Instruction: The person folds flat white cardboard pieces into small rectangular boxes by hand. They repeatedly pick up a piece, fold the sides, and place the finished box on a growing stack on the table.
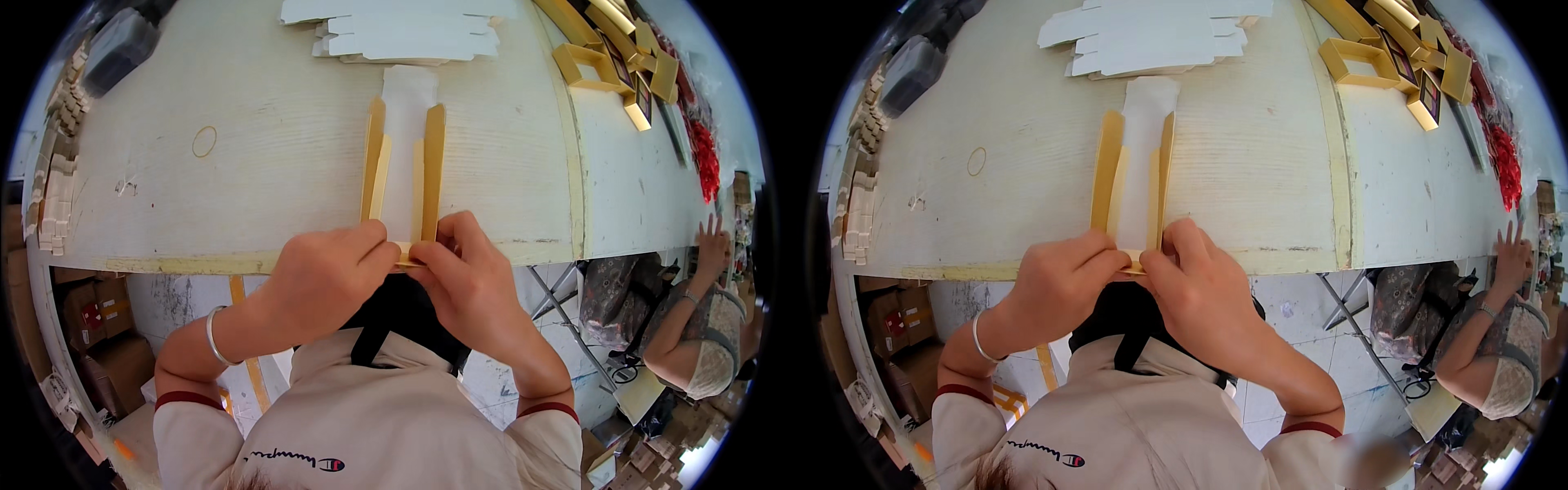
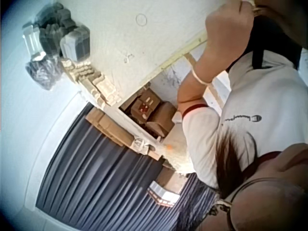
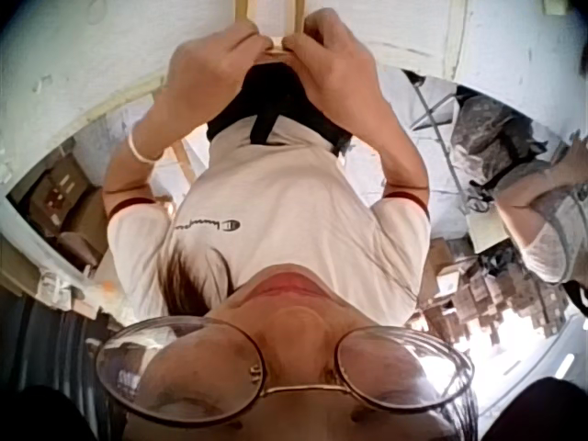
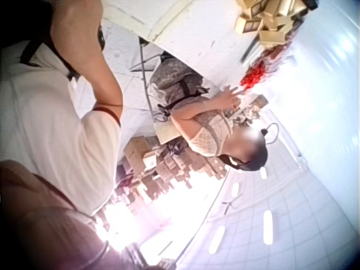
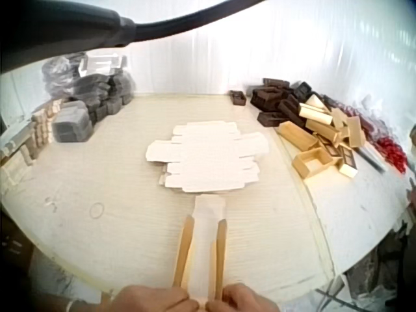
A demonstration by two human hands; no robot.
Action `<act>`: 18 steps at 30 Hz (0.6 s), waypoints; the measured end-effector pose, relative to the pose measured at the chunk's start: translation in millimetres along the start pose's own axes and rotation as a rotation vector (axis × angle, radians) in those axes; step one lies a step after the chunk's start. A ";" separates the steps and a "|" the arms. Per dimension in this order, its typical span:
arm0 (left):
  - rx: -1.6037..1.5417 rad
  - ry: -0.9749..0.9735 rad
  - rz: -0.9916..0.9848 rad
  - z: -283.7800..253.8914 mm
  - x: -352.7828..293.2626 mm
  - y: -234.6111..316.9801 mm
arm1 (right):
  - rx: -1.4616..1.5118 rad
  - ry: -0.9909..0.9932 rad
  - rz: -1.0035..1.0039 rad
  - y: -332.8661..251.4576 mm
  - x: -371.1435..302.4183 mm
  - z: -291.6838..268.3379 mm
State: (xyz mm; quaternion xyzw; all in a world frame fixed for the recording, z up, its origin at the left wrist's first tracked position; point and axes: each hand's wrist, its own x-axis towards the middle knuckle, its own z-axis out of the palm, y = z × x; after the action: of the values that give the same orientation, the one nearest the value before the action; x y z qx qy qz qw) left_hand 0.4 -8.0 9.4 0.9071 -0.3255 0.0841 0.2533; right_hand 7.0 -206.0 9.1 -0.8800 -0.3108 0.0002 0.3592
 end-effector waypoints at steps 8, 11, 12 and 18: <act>0.108 -0.127 -0.053 -2.7 0.1 8.1 | -0.188 0.053 -0.017 -5.7 -2.0 10.8; 0.032 -0.202 -0.056 -12.5 1.6 4.7 | -0.208 -0.044 0.014 -9.6 0.0 4.5; -0.006 -0.223 -0.056 -15.3 1.0 2.7 | -0.199 -0.044 0.006 -9.6 0.9 3.3; -0.014 -0.310 -0.043 -23.0 2.8 -11.5 | -0.083 -0.078 -0.006 -10.8 1.7 3.0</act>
State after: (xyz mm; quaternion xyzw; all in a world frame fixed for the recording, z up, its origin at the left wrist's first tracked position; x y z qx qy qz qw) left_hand 10.1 9.9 25.3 0.9142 -0.3418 -0.0644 0.2081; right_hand 1.8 -197.3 14.1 -0.8926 -0.3268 0.0208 0.3098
